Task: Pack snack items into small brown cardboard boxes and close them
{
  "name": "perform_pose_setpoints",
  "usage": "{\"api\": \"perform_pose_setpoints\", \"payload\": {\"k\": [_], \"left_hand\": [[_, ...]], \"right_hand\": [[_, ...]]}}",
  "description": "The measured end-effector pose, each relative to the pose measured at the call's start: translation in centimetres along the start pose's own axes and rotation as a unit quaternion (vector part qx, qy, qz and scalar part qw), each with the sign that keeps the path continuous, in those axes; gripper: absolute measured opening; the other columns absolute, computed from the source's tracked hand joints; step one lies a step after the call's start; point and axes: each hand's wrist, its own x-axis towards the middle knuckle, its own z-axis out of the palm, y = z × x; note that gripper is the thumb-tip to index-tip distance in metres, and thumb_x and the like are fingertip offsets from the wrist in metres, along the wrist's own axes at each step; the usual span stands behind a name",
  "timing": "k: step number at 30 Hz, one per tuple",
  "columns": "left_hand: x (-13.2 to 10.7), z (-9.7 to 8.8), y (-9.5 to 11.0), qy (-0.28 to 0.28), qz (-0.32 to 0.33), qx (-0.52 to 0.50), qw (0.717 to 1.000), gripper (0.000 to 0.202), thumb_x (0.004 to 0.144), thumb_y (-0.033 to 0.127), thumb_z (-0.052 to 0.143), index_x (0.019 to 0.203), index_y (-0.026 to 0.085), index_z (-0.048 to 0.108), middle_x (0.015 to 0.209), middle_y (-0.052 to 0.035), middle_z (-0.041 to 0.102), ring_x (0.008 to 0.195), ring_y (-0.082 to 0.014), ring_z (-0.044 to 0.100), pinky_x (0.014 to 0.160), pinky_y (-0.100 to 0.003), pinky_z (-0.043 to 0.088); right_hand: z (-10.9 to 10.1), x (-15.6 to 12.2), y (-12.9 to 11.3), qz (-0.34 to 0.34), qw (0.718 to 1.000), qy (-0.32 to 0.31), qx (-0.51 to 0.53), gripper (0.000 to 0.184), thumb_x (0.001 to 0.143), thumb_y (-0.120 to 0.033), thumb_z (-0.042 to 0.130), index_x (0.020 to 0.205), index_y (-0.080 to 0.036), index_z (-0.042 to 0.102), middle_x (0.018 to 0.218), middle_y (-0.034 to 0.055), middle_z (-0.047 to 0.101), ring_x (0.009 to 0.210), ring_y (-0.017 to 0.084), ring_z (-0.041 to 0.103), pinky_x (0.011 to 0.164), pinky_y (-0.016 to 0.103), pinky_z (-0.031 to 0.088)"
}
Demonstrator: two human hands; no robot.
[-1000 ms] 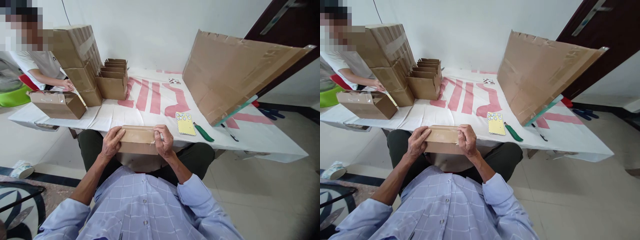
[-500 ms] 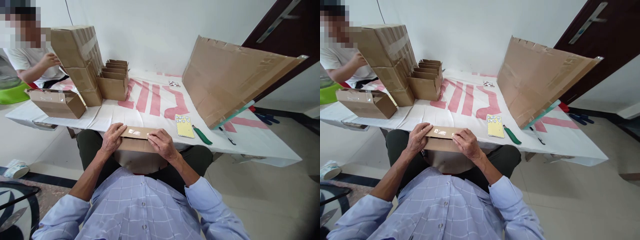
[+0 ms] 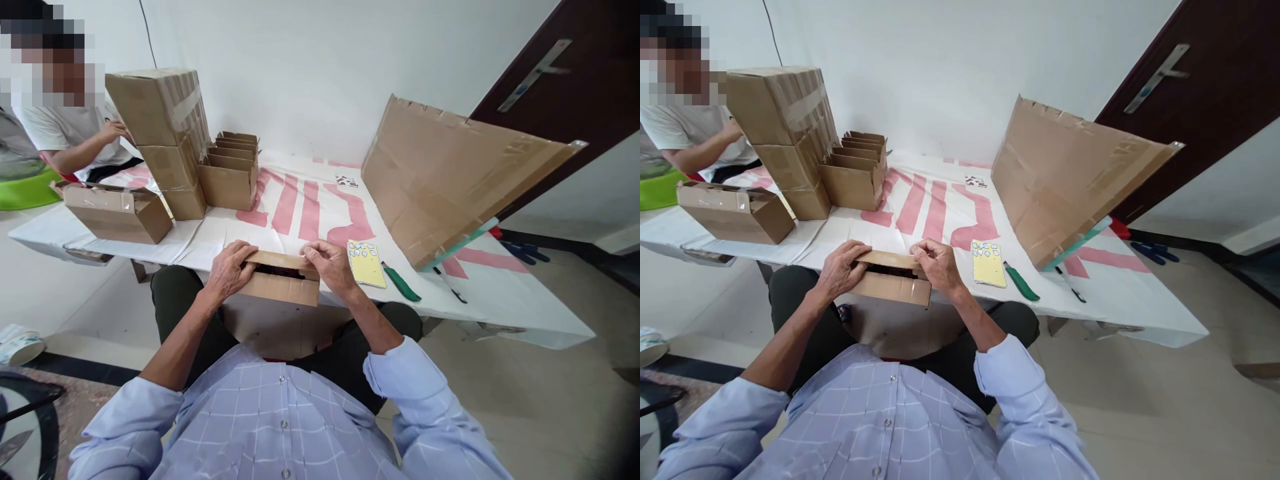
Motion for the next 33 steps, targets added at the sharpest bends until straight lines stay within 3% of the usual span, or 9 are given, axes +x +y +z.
{"api": "perform_pose_setpoints", "payload": {"k": [5, 10, 14, 16, 23, 33], "left_hand": [[1.2, -0.2, 0.0, -0.001, -0.016, -0.018, 1.000, 0.019, 0.095, 0.022, 0.063, 0.108, 0.022, 0.076, 0.107, -0.0101, 0.077, 0.102, -0.0280, 0.073, 0.091, -0.040, 0.059], [2.1, -0.2, 0.3, 0.014, -0.034, -0.103, 0.994, 0.005, 0.092, 0.022, 0.067, 0.094, 0.022, 0.071, 0.095, -0.0061, 0.076, 0.089, -0.0234, 0.072, 0.084, -0.037, 0.057], [2.5, 0.1, 0.4, 0.035, -0.036, -0.155, 0.987, 0.002, 0.092, 0.022, 0.067, 0.093, 0.022, 0.069, 0.097, -0.0058, 0.077, 0.090, -0.0228, 0.073, 0.084, -0.037, 0.057], [2.5, 0.3, 0.4, 0.039, -0.031, -0.154, 0.987, 0.002, 0.092, 0.022, 0.068, 0.094, 0.022, 0.068, 0.098, -0.0062, 0.076, 0.092, -0.0234, 0.073, 0.086, -0.038, 0.056], [2.6, 0.5, 0.6, 0.041, -0.033, -0.149, 0.987, 0.002, 0.092, 0.021, 0.066, 0.091, 0.022, 0.067, 0.091, -0.0046, 0.073, 0.086, -0.0220, 0.070, 0.081, -0.036, 0.054], [2.8, 1.0, 0.9, 0.036, -0.064, -0.139, 0.988, 0.005, 0.090, 0.018, 0.067, 0.088, 0.022, 0.065, 0.085, -0.0022, 0.070, 0.079, -0.0198, 0.065, 0.074, -0.034, 0.049]], "right_hand": [[-0.3, 3.5, -1.2, 0.021, 0.998, -0.053, -0.030, 0.031, 0.082, -0.049, 0.076, 0.077, -0.019, 0.071, 0.075, 0.0007, 0.068, 0.072, 0.016, 0.061, 0.071, 0.029, 0.053], [-0.6, 5.3, -3.1, -0.007, 0.983, -0.082, -0.165, 0.013, 0.085, -0.028, 0.068, 0.077, -0.019, 0.072, 0.077, 0.0015, 0.072, 0.073, 0.016, 0.062, 0.070, 0.028, 0.047], [-0.1, 6.4, -5.2, -0.017, 0.923, -0.121, -0.364, 0.016, 0.078, -0.009, 0.065, 0.068, -0.020, 0.071, 0.077, 0.0023, 0.074, 0.073, 0.016, 0.061, 0.066, 0.029, 0.038], [0.4, 7.0, -6.2, -0.006, 0.895, -0.164, -0.415, 0.018, 0.075, -0.005, 0.066, 0.065, -0.020, 0.071, 0.076, 0.0017, 0.074, 0.071, 0.016, 0.060, 0.064, 0.030, 0.034], [2.3, 8.5, -7.4, 0.042, 0.856, -0.293, -0.425, 0.017, 0.070, -0.005, 0.071, 0.062, -0.020, 0.072, 0.064, -0.0007, 0.067, 0.063, 0.014, 0.055, 0.062, 0.031, 0.032], [2.8, 9.7, -6.9, 0.090, 0.863, -0.307, -0.390, 0.015, 0.069, -0.007, 0.072, 0.060, -0.018, 0.071, 0.064, 0.0021, 0.070, 0.064, 0.017, 0.063, 0.060, 0.028, 0.037]]}}
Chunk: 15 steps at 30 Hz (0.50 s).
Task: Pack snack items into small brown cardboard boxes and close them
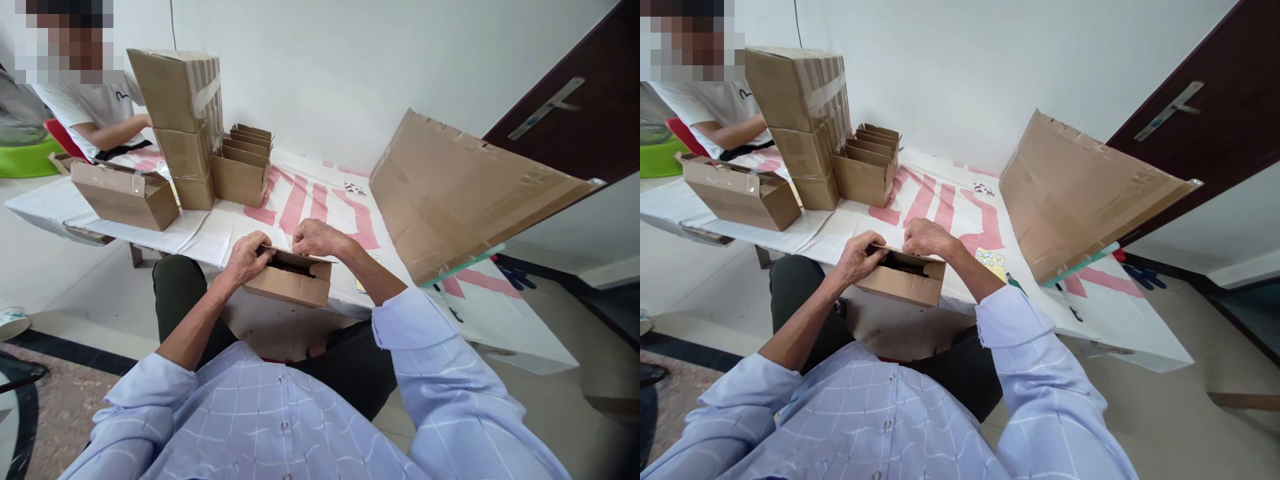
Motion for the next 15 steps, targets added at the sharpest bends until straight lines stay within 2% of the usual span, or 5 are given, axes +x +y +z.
{"api": "perform_pose_setpoints", "payload": {"k": [5, 11, 15], "left_hand": [[0.0, 0.0, 0.1, -0.004, 0.000, 0.001, 1.000, 0.006, 0.091, 0.020, 0.067, 0.087, 0.022, 0.063, 0.082, -0.0017, 0.069, 0.077, -0.0197, 0.064, 0.073, -0.034, 0.047], [0.1, 0.0, 0.2, -0.003, 0.003, -0.019, 1.000, 0.005, 0.089, 0.020, 0.068, 0.086, 0.022, 0.064, 0.082, -0.0012, 0.068, 0.076, -0.0190, 0.063, 0.073, -0.033, 0.047], [0.2, 0.2, -0.1, -0.003, 0.001, -0.034, 0.999, 0.006, 0.091, 0.023, 0.069, 0.087, 0.022, 0.065, 0.084, -0.0017, 0.068, 0.078, -0.0193, 0.064, 0.074, -0.033, 0.048]], "right_hand": [[-0.9, -0.1, 0.3, 0.018, 0.997, 0.000, 0.079, 0.017, 0.068, -0.008, 0.070, 0.056, -0.018, 0.064, 0.057, 0.0006, 0.063, 0.058, 0.014, 0.060, 0.055, 0.026, 0.038], [-1.5, -0.5, 0.9, -0.010, 0.978, -0.022, 0.206, 0.013, 0.067, -0.019, 0.078, 0.060, -0.018, 0.067, 0.063, 0.0015, 0.067, 0.065, 0.015, 0.064, 0.058, 0.024, 0.047], [-0.1, -0.1, 2.0, -0.052, 0.955, 0.033, 0.291, 0.010, 0.071, -0.026, 0.078, 0.072, -0.017, 0.073, 0.071, 0.0016, 0.072, 0.067, 0.013, 0.063, 0.063, 0.025, 0.051]]}}
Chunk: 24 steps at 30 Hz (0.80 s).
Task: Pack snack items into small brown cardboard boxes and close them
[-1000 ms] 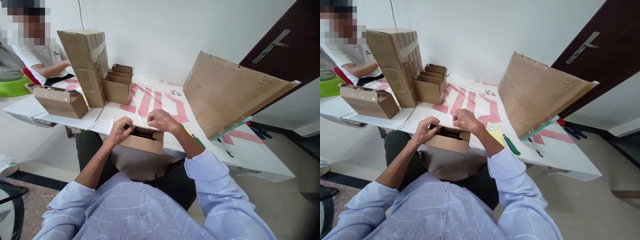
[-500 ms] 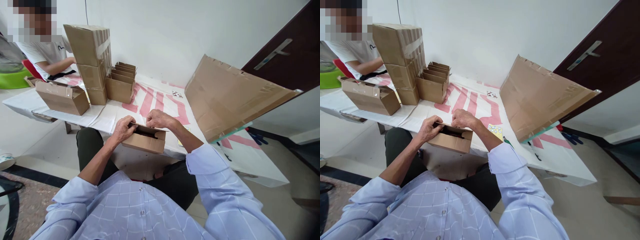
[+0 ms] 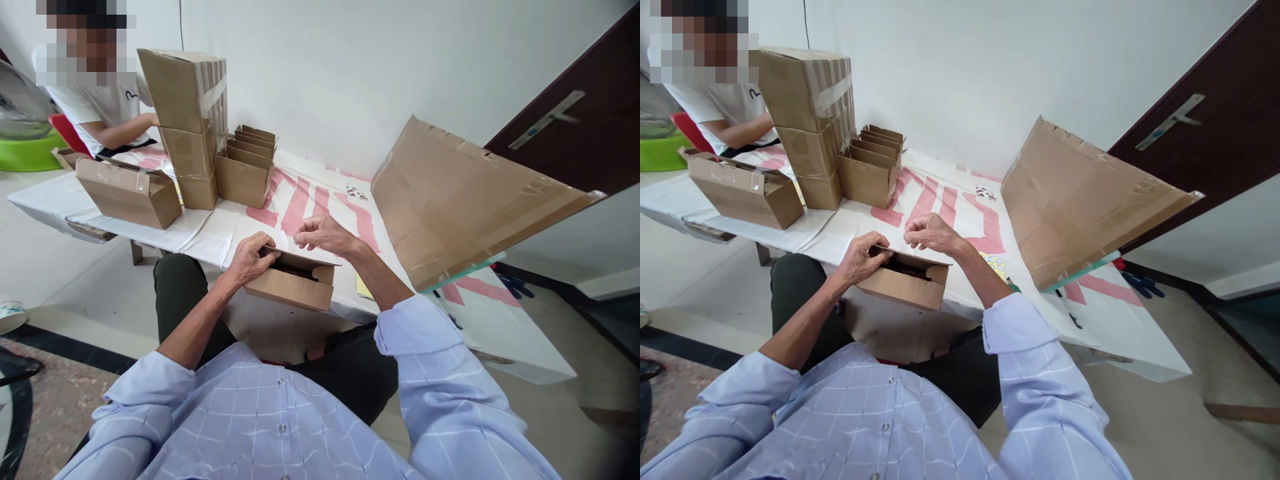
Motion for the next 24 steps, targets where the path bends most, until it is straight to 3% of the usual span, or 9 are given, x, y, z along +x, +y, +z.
{"api": "perform_pose_setpoints", "payload": {"k": [4, 7, 11, 19, 24], "left_hand": [[0.2, -0.2, 0.2, -0.009, 0.038, 0.042, 0.998, 0.006, 0.093, 0.021, 0.069, 0.089, 0.022, 0.066, 0.092, -0.0054, 0.072, 0.089, -0.0229, 0.066, 0.083, -0.037, 0.052], [0.4, -0.5, 1.2, -0.039, 0.057, 0.157, 0.985, 0.004, 0.093, 0.019, 0.069, 0.093, 0.022, 0.069, 0.102, -0.0086, 0.075, 0.100, -0.0277, 0.067, 0.091, -0.042, 0.052], [0.9, -0.4, 2.8, -0.084, 0.046, 0.249, 0.964, 0.016, 0.090, 0.012, 0.068, 0.101, 0.022, 0.073, 0.107, -0.0114, 0.076, 0.106, -0.0322, 0.067, 0.090, -0.045, 0.051], [1.5, -0.1, 3.2, -0.104, 0.026, 0.187, 0.976, 0.020, 0.093, 0.018, 0.071, 0.111, 0.023, 0.079, 0.109, -0.0084, 0.078, 0.103, -0.0283, 0.071, 0.090, -0.041, 0.053], [2.2, -0.6, 4.0, -0.152, 0.029, 0.190, 0.970, 0.024, 0.092, 0.015, 0.069, 0.108, 0.025, 0.084, 0.108, -0.0070, 0.080, 0.104, -0.0280, 0.072, 0.089, -0.040, 0.053]], "right_hand": [[0.9, 0.3, 2.6, -0.070, 0.995, 0.048, 0.045, 0.020, 0.074, -0.036, 0.078, 0.079, -0.018, 0.075, 0.074, 0.0010, 0.072, 0.070, 0.013, 0.062, 0.065, 0.025, 0.051], [1.4, 0.4, 4.2, -0.102, 0.993, 0.044, 0.044, 0.022, 0.076, -0.040, 0.077, 0.079, -0.018, 0.076, 0.074, 0.0010, 0.071, 0.071, 0.014, 0.060, 0.065, 0.026, 0.050], [1.5, 0.4, 5.4, -0.122, 0.991, 0.029, 0.039, 0.023, 0.078, -0.041, 0.075, 0.083, -0.018, 0.077, 0.079, 0.0021, 0.073, 0.073, 0.014, 0.060, 0.066, 0.028, 0.048], [1.2, -0.1, 5.9, -0.150, 0.988, -0.019, 0.041, 0.027, 0.082, -0.043, 0.079, 0.088, -0.017, 0.081, 0.079, 0.0012, 0.072, 0.074, 0.014, 0.058, 0.072, 0.030, 0.045], [1.2, -0.4, 5.8, -0.156, 0.986, -0.036, 0.045, 0.028, 0.084, -0.044, 0.079, 0.088, -0.017, 0.082, 0.079, 0.0010, 0.071, 0.076, 0.015, 0.057, 0.074, 0.030, 0.045]]}}
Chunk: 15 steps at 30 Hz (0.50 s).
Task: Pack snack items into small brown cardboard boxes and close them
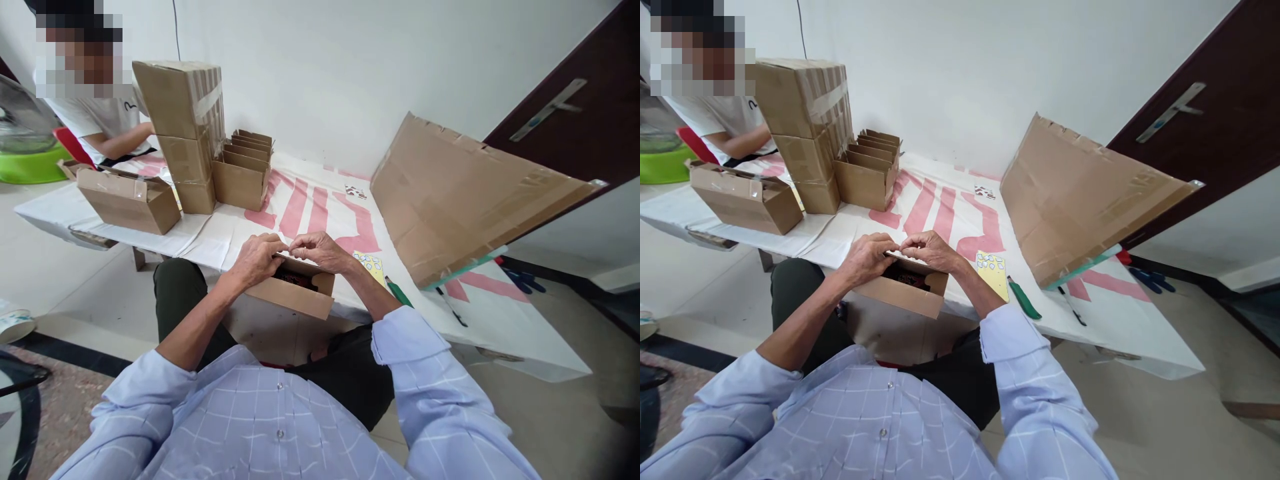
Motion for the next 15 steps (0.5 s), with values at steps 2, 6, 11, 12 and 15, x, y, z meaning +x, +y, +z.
{"api": "perform_pose_setpoints", "payload": {"k": [2, 6, 11, 12, 15], "left_hand": [[0.20, -0.31, 0.16, -0.018, 0.003, 0.007, 1.000, 0.024, 0.091, 0.015, 0.068, 0.104, 0.025, 0.085, 0.105, -0.0068, 0.080, 0.104, -0.0282, 0.072, 0.087, -0.040, 0.053], [0.44, -0.54, 0.10, -0.032, 0.014, 0.012, 0.999, 0.024, 0.092, 0.014, 0.065, 0.096, 0.025, 0.086, 0.101, -0.0065, 0.079, 0.101, -0.0273, 0.071, 0.084, -0.038, 0.051], [0.64, -0.50, -0.27, -0.039, 0.031, 0.018, 0.999, 0.025, 0.092, 0.013, 0.063, 0.095, 0.025, 0.085, 0.100, -0.0059, 0.079, 0.100, -0.0260, 0.072, 0.083, -0.038, 0.050], [0.70, -0.52, -0.31, -0.040, 0.033, 0.019, 0.998, 0.024, 0.092, 0.013, 0.063, 0.094, 0.024, 0.085, 0.100, -0.0059, 0.079, 0.099, -0.0260, 0.072, 0.082, -0.038, 0.049], [0.87, -0.61, -0.39, -0.044, 0.038, 0.021, 0.998, 0.023, 0.090, 0.012, 0.064, 0.092, 0.024, 0.084, 0.099, -0.0059, 0.078, 0.097, -0.0256, 0.072, 0.080, -0.037, 0.048]], "right_hand": [[-0.02, -0.05, -0.06, 0.001, 1.000, -0.004, -0.003, 0.027, 0.085, -0.043, 0.079, 0.089, -0.017, 0.082, 0.080, 0.0014, 0.072, 0.077, 0.015, 0.058, 0.075, 0.031, 0.046], [-0.11, -0.10, 0.00, 0.006, 1.000, -0.005, -0.004, 0.027, 0.084, -0.042, 0.077, 0.090, -0.017, 0.083, 0.084, 0.0027, 0.075, 0.081, 0.017, 0.061, 0.077, 0.031, 0.048], [-0.33, -0.31, 0.10, 0.017, 1.000, -0.004, 0.007, 0.026, 0.082, -0.042, 0.079, 0.087, -0.017, 0.081, 0.082, 0.0019, 0.074, 0.079, 0.016, 0.060, 0.077, 0.031, 0.048], [-0.40, -0.37, 0.11, 0.019, 1.000, -0.005, 0.010, 0.026, 0.081, -0.042, 0.079, 0.087, -0.017, 0.082, 0.082, 0.0019, 0.073, 0.079, 0.016, 0.059, 0.077, 0.031, 0.047], [-0.64, -0.51, 0.18, 0.027, 0.999, -0.010, 0.019, 0.027, 0.080, -0.043, 0.080, 0.087, -0.016, 0.082, 0.082, 0.0018, 0.072, 0.078, 0.016, 0.058, 0.075, 0.030, 0.046]]}}
